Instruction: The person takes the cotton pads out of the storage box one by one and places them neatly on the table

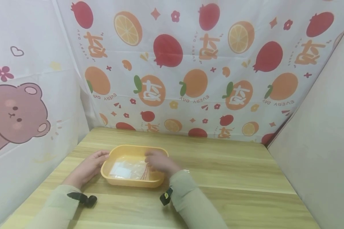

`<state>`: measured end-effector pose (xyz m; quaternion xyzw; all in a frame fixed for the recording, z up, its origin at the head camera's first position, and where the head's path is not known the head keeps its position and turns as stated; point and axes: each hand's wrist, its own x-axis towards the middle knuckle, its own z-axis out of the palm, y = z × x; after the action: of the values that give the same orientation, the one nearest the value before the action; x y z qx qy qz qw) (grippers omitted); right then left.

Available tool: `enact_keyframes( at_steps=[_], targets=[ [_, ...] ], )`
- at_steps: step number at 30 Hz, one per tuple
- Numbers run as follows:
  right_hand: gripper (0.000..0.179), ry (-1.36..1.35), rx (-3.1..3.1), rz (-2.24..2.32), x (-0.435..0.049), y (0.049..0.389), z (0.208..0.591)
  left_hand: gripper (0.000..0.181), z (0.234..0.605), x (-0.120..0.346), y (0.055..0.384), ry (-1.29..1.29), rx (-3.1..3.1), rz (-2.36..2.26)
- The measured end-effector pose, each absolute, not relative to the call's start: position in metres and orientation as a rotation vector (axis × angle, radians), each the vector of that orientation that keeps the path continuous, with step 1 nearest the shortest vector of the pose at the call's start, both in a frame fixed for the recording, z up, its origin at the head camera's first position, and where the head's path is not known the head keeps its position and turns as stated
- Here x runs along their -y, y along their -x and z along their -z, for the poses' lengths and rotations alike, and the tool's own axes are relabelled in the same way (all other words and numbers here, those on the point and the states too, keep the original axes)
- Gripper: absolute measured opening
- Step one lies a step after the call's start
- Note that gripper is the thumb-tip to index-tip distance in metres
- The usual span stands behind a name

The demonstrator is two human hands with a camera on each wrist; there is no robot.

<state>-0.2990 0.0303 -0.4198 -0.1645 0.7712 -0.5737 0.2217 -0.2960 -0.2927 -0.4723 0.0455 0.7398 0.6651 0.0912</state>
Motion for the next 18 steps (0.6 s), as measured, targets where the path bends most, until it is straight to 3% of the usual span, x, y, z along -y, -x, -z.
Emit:
enact_keyframes(
  at_steps=[8, 18],
  targets=[
    [0.045, 0.418, -2.201, 1.513, -0.015, 0.301, 0.425, 0.051, 0.473, 0.293, 0.296, -0.142, -2.203, -1.971],
    [0.032, 0.381, -2.191, 1.540, -0.006, 0.300, 0.433, 0.051, 0.474, 0.294, 0.297, -0.131, -2.215, -1.965]
  ],
)
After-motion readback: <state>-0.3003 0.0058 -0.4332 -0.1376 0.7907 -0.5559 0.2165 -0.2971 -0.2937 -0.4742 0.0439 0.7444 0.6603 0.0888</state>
